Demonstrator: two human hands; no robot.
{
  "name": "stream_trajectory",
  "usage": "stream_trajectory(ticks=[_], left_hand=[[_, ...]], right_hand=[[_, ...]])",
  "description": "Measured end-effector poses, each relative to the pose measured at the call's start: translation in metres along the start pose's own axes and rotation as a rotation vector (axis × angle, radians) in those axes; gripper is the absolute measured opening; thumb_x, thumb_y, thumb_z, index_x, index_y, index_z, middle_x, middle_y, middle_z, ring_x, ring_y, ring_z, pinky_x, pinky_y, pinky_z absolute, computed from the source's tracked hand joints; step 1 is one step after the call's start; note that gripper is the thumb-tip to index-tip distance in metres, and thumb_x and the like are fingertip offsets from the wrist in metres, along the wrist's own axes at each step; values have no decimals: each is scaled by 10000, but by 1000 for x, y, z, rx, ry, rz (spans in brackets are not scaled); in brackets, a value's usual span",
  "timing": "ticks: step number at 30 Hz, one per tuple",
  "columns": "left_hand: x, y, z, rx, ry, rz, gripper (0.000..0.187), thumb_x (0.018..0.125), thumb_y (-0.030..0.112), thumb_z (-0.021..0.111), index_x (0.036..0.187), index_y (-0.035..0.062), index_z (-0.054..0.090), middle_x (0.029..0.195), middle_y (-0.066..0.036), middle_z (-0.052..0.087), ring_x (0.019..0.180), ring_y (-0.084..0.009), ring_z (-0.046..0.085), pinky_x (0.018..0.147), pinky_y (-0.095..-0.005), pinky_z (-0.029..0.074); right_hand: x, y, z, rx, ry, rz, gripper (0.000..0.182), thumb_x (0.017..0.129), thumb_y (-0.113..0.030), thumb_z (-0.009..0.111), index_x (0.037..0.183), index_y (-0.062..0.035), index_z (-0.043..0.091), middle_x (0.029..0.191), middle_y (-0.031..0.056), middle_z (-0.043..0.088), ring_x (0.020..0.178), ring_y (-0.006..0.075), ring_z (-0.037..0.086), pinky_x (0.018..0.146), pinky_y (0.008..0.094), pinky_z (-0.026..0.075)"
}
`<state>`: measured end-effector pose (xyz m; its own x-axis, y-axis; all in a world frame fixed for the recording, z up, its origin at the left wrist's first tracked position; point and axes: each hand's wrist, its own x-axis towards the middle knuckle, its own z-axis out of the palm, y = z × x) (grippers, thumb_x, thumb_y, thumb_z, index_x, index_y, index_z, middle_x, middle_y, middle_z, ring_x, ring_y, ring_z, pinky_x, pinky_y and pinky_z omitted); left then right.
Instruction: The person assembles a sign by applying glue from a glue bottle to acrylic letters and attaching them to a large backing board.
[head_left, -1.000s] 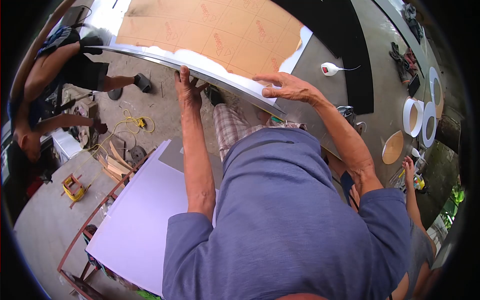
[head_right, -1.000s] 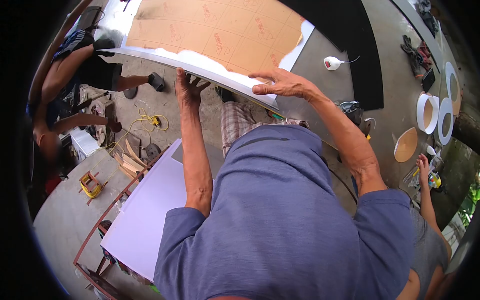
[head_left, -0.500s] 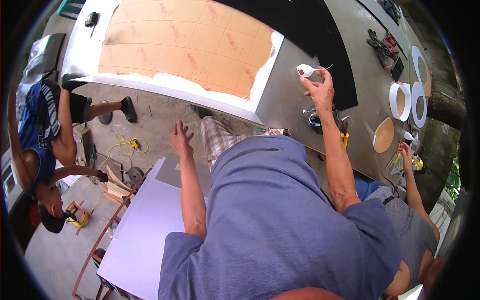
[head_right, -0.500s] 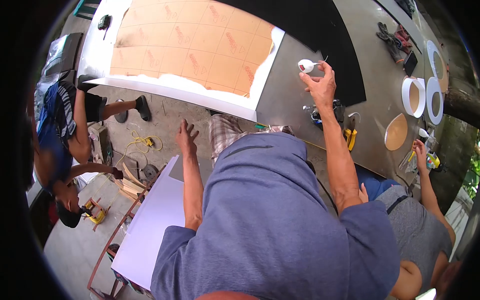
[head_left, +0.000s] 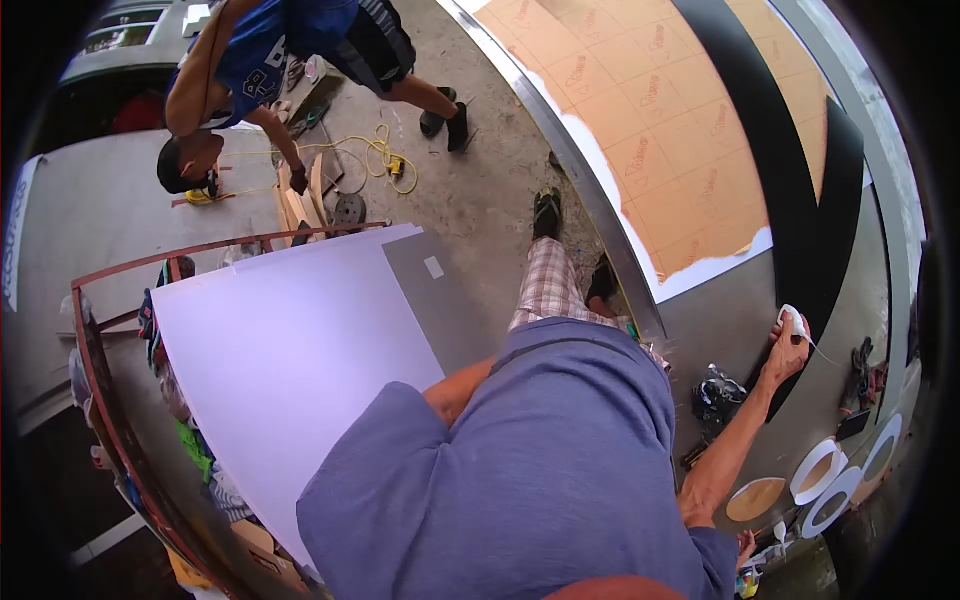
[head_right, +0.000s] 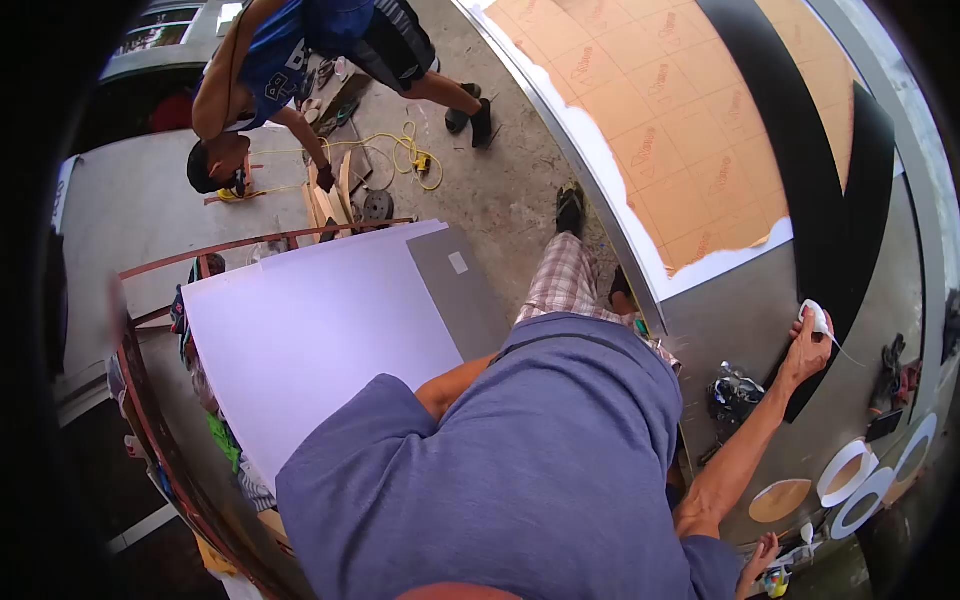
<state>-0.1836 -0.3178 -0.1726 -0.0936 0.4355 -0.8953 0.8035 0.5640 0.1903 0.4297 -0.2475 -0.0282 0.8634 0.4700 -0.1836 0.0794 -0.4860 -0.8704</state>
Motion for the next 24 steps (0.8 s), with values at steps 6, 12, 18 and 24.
stream_trajectory(ticks=[6, 12, 18, 24], left_hand=[[-1, 37, -8, -7, -39, 36, 551, 883, 456, 527, 1196, 26, 667, 1220, -229, 654, 1143, -441, 609, 932, -507, 500], [6, 56, -19, 22, -72, 72, 550, 883, 455, 528, 1194, 23, 667, 1214, -229, 658, 1139, -440, 612, 928, -508, 501], [14, 73, -27, 87, -119, 99, 550, 883, 454, 530, 1191, 21, 668, 1207, -230, 661, 1135, -439, 615, 924, -508, 502], [18, 80, -39, 139, -134, 116, 549, 883, 453, 531, 1189, 18, 668, 1200, -230, 665, 1131, -439, 618, 920, -508, 503]], right_hand=[[61, -4, -52, -127, 208, 13, 410, 907, -201, 726, 1232, 27, 620, 930, 120, 711, 675, 136, 687, 537, 229, 563], [99, 25, -76, -198, 267, 37, 440, 880, -208, 743, 1219, 45, 618, 907, 123, 723, 656, 153, 706, 519, 242, 576], [104, 48, -75, -255, 334, 63, 386, 820, -298, 765, 1015, 21, 668, 802, 167, 721, 620, 236, 717, 627, 358, 581], [125, 79, -98, -372, 402, 24, 452, 785, -341, 754, 1039, 22, 668, 991, 234, 715, 950, 394, 691, 868, 451, 528]])
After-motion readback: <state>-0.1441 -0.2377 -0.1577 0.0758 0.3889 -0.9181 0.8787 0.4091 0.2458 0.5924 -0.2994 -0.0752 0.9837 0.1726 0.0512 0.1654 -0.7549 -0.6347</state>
